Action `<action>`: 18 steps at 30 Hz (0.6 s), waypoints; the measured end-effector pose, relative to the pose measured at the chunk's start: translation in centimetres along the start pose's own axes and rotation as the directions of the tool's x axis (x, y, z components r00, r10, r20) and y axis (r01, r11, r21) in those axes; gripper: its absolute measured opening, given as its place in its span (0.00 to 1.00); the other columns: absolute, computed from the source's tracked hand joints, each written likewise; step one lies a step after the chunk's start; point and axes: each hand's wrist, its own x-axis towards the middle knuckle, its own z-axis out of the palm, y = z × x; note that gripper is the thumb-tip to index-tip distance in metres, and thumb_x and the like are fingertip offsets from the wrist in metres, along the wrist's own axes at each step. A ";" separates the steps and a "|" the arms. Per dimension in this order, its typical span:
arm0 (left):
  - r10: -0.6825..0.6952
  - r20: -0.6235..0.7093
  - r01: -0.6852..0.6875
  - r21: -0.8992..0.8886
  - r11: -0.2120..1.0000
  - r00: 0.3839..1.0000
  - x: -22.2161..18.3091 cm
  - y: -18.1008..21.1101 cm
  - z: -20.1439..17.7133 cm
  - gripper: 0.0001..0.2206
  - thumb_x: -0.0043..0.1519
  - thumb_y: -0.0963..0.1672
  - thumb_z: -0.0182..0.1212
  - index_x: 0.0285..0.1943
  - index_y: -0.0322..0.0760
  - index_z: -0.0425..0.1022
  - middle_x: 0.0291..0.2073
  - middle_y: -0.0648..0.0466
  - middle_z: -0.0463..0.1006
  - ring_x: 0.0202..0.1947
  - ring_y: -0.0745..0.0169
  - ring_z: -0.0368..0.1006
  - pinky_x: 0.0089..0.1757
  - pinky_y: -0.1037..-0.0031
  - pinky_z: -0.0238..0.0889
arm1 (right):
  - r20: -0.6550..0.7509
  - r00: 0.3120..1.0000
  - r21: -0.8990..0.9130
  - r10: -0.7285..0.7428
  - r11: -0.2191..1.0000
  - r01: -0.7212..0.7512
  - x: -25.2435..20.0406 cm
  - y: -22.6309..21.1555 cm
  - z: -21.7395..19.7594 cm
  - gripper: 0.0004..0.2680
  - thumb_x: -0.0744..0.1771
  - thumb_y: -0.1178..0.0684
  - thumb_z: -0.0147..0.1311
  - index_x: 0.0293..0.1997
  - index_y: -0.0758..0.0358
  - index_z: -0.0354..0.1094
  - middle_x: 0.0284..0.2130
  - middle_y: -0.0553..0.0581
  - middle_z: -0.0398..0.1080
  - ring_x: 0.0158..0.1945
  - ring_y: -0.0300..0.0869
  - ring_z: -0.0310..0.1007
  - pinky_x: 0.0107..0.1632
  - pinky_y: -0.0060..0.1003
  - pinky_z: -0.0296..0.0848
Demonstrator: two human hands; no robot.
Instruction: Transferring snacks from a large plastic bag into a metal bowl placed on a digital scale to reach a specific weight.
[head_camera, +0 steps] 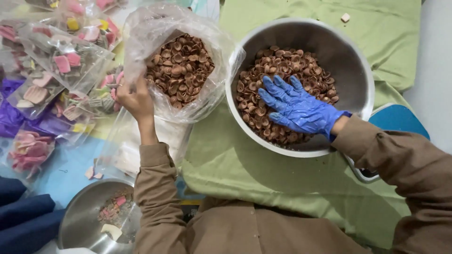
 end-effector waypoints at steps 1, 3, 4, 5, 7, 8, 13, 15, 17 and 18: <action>0.001 -0.001 -0.001 0.002 1.000 1.000 -0.2 -1.4 0.2 0.09 0.57 0.45 0.70 0.24 0.42 0.81 0.22 0.51 0.78 0.30 0.56 0.77 0.41 0.74 0.66 | -0.002 1.000 0.001 -0.002 1.000 0.002 -0.2 0.4 0.2 0.22 0.74 0.35 0.24 0.81 0.45 0.40 0.79 0.52 0.39 0.80 0.47 0.37 0.75 0.47 0.37; -0.041 -0.019 0.042 0.063 0.997 0.999 -0.7 -4.3 0.7 0.05 0.54 0.46 0.70 0.25 0.47 0.82 0.22 0.55 0.79 0.33 0.56 0.78 0.48 0.78 0.62 | -0.065 0.992 -0.098 -0.107 0.990 0.100 -0.6 1.1 0.7 0.23 0.74 0.35 0.24 0.81 0.47 0.41 0.79 0.53 0.40 0.80 0.46 0.38 0.75 0.47 0.38; -0.040 -0.020 0.041 0.063 0.997 0.999 -0.6 -4.2 0.8 0.05 0.54 0.46 0.70 0.25 0.47 0.82 0.22 0.55 0.79 0.33 0.56 0.78 0.48 0.78 0.62 | -0.066 0.992 -0.099 -0.108 0.990 0.101 -0.4 1.3 0.0 0.23 0.74 0.35 0.24 0.81 0.47 0.41 0.79 0.53 0.40 0.80 0.46 0.38 0.75 0.47 0.38; -0.036 -0.007 0.036 0.096 0.995 0.999 -0.7 -4.1 0.8 0.06 0.55 0.47 0.69 0.25 0.47 0.83 0.24 0.54 0.80 0.35 0.53 0.78 0.53 0.74 0.57 | -0.070 0.993 -0.106 -0.097 0.990 0.090 -0.3 1.4 -0.7 0.23 0.74 0.36 0.24 0.81 0.46 0.39 0.79 0.52 0.39 0.79 0.46 0.37 0.75 0.48 0.37; -0.036 0.005 0.035 0.128 0.991 0.999 -1.1 -4.7 1.1 0.08 0.57 0.48 0.69 0.26 0.47 0.83 0.25 0.54 0.81 0.38 0.50 0.78 0.59 0.71 0.53 | -0.070 0.994 -0.114 -0.089 0.990 0.080 -0.3 2.3 -0.7 0.23 0.74 0.36 0.24 0.82 0.45 0.38 0.79 0.52 0.37 0.79 0.46 0.37 0.74 0.48 0.35; -0.056 0.009 0.055 0.137 0.989 0.998 -1.3 -5.4 1.3 0.07 0.57 0.48 0.68 0.27 0.48 0.83 0.26 0.55 0.81 0.38 0.52 0.78 0.60 0.71 0.49 | -0.066 0.998 -0.147 -0.014 0.989 0.004 -0.6 3.3 0.1 0.23 0.74 0.37 0.24 0.82 0.45 0.37 0.79 0.51 0.39 0.79 0.45 0.39 0.74 0.50 0.38; -0.124 -0.012 0.125 0.105 0.987 0.992 -0.5 -2.3 1.4 0.03 0.54 0.49 0.71 0.27 0.55 0.85 0.28 0.62 0.84 0.40 0.62 0.80 0.59 0.75 0.49 | 0.313 0.907 -0.054 0.281 0.959 -0.279 0.3 6.9 0.7 0.26 0.72 0.30 0.27 0.81 0.39 0.35 0.78 0.52 0.42 0.77 0.57 0.42 0.70 0.72 0.43; -0.106 -0.026 0.106 -0.010 0.994 0.994 -0.2 0.6 0.6 0.04 0.53 0.45 0.69 0.24 0.47 0.83 0.22 0.57 0.80 0.32 0.65 0.78 0.46 0.76 0.64 | 0.390 0.858 -0.101 0.335 0.941 -0.322 1.3 6.1 -0.9 0.25 0.71 0.29 0.28 0.80 0.33 0.38 0.77 0.55 0.44 0.77 0.61 0.44 0.70 0.71 0.47; -0.105 -0.033 0.104 -0.015 0.994 0.994 -0.9 -0.9 1.0 0.04 0.52 0.44 0.68 0.24 0.45 0.82 0.21 0.55 0.78 0.30 0.62 0.77 0.45 0.75 0.64 | 0.370 0.872 -0.099 0.322 0.946 -0.307 1.6 5.3 -2.0 0.25 0.71 0.30 0.29 0.80 0.32 0.39 0.78 0.54 0.43 0.77 0.61 0.43 0.70 0.70 0.47; -0.101 -0.035 0.101 -0.020 0.995 0.994 -1.3 -1.7 1.2 0.04 0.51 0.43 0.67 0.24 0.42 0.81 0.20 0.52 0.75 0.29 0.59 0.76 0.43 0.74 0.65 | 0.350 0.884 -0.094 0.311 0.950 -0.297 1.7 4.8 -2.5 0.24 0.71 0.30 0.30 0.80 0.31 0.40 0.78 0.54 0.43 0.77 0.60 0.43 0.70 0.69 0.46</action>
